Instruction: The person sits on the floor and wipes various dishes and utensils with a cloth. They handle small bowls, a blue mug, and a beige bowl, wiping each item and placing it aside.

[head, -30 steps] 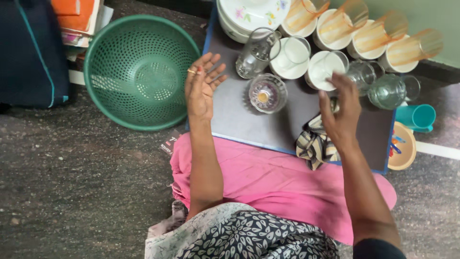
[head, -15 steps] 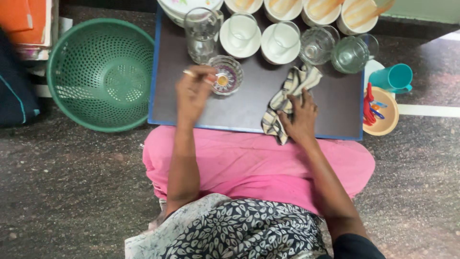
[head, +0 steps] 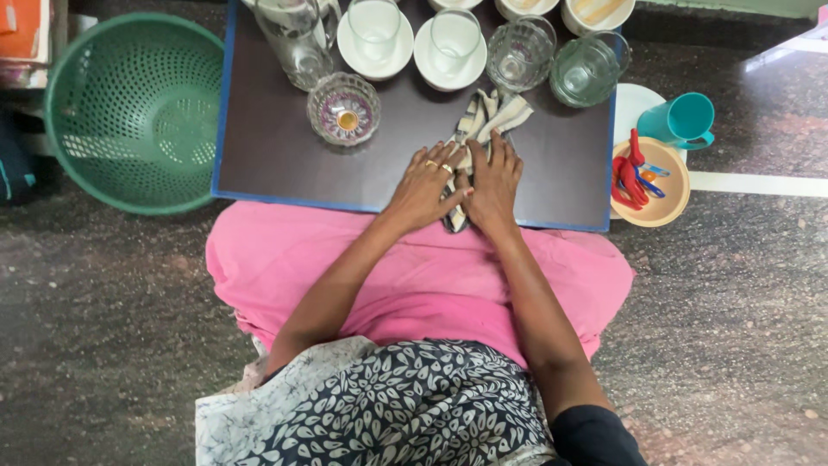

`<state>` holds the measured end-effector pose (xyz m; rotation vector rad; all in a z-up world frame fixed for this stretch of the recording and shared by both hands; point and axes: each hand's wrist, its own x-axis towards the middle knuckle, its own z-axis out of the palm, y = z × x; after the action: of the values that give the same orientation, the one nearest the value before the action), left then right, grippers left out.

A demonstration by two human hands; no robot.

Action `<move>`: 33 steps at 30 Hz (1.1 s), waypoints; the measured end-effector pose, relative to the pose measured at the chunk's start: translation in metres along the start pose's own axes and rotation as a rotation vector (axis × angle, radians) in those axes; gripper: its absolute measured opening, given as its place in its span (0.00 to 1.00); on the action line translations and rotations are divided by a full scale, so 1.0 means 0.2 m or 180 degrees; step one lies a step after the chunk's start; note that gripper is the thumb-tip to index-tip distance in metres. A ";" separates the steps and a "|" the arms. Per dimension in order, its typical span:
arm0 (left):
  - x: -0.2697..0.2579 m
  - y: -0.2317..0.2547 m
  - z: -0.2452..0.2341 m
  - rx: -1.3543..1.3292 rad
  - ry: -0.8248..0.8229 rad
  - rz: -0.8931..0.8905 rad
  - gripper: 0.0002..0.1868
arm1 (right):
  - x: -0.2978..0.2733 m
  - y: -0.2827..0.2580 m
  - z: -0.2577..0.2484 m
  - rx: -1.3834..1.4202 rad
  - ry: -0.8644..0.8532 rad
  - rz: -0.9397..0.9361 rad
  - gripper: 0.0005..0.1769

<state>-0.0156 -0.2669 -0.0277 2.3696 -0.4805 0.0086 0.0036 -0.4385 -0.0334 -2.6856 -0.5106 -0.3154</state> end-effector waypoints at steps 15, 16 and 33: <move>0.22 -0.02 0.15 0.0112 0.0136 0.0185 0.44 | 0.26 0.27 -0.03 0.0536 -0.0293 0.0367 0.24; 0.22 -0.02 0.16 0.0071 0.0132 0.0202 0.44 | 0.28 0.28 -0.03 0.0554 -0.0439 0.0425 0.24; 0.24 0.11 0.09 0.0017 0.0178 -0.0152 0.36 | -0.09 1.25 -0.75 0.2071 0.0234 0.1582 0.24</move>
<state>0.0197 -0.3098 -0.0196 2.3788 -0.3973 0.0543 0.0629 -0.7201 0.0146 -2.0588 0.0861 -0.0792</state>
